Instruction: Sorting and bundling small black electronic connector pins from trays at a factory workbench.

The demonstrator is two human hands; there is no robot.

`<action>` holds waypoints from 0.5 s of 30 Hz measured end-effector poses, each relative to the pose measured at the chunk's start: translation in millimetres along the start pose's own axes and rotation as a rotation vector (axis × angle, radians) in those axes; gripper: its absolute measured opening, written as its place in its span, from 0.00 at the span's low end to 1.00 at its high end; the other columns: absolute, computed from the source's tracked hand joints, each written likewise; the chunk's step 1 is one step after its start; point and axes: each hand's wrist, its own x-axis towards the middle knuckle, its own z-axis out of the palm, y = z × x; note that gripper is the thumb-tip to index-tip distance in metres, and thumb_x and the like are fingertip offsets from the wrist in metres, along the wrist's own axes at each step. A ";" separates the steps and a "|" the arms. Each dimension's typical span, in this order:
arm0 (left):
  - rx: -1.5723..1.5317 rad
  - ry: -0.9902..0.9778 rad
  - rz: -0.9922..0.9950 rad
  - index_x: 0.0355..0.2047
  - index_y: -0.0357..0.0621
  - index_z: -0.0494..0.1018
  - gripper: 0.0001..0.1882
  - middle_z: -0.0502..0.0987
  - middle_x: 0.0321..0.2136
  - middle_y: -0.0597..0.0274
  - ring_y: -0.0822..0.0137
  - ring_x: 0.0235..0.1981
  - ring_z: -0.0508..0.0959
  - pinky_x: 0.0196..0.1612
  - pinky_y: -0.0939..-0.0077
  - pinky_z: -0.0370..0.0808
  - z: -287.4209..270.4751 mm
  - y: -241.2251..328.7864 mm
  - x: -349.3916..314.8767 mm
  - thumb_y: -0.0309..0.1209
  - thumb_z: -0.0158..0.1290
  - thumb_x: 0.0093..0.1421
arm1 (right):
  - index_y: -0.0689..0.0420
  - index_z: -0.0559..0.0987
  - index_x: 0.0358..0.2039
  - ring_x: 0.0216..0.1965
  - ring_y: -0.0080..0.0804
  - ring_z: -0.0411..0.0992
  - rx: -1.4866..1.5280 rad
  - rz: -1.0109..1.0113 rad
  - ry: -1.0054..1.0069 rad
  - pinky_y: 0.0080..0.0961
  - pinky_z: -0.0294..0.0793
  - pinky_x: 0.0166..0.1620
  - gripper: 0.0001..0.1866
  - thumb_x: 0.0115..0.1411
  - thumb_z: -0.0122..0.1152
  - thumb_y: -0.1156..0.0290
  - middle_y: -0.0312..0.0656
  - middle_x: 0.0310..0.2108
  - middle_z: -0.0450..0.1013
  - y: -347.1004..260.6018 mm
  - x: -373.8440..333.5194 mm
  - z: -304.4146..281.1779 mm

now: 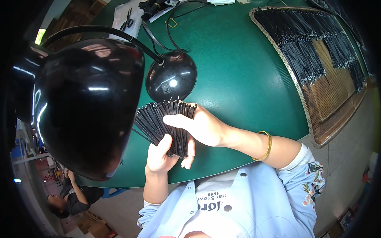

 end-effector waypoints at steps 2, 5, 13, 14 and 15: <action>-0.023 -0.002 -0.026 0.41 0.27 0.59 0.24 0.71 0.24 0.43 0.60 0.14 0.73 0.15 0.76 0.70 2.7 0.1 7.2 0.42 0.39 0.61 | 0.63 0.72 0.37 0.16 0.25 0.72 -0.115 -0.025 0.065 0.15 0.74 0.20 0.12 0.59 0.45 0.68 0.42 0.29 0.73 9.3 4.0 -6.7; -0.002 -0.031 -0.028 0.40 0.27 0.61 0.23 0.71 0.22 0.44 0.61 0.13 0.72 0.15 0.76 0.71 0.1 0.7 7.8 0.42 0.40 0.61 | 0.62 0.74 0.34 0.20 0.22 0.72 -0.098 0.040 0.050 0.16 0.74 0.26 0.12 0.60 0.45 0.67 0.41 0.29 0.74 8.4 3.3 -8.9; 0.142 0.019 -0.120 0.37 0.28 0.65 0.16 0.71 0.18 0.54 0.66 0.14 0.72 0.16 0.79 0.70 7.9 17.2 8.6 0.30 0.51 0.54 | 0.60 0.74 0.31 0.21 0.14 0.63 -0.244 -0.010 0.080 0.12 0.62 0.23 0.11 0.58 0.46 0.67 0.35 0.24 0.72 25.9 8.8 -13.4; 0.102 0.004 -0.177 0.38 0.29 0.64 0.16 0.71 0.20 0.54 0.65 0.15 0.72 0.19 0.77 0.70 -6.3 10.8 -2.0 0.30 0.51 0.54 | 0.61 0.74 0.31 0.19 0.13 0.61 -0.218 -0.029 0.046 0.11 0.59 0.22 0.11 0.58 0.46 0.68 0.34 0.23 0.72 27.5 9.7 -11.9; 0.132 0.002 -0.025 0.38 0.29 0.65 0.16 0.71 0.20 0.54 0.65 0.15 0.72 0.20 0.76 0.70 -7.3 12.6 -7.8 0.30 0.51 0.54 | 0.62 0.72 0.36 0.18 0.18 0.64 -0.350 -0.102 -0.009 0.13 0.63 0.23 0.13 0.59 0.46 0.66 0.36 0.20 0.72 29.4 12.4 -17.3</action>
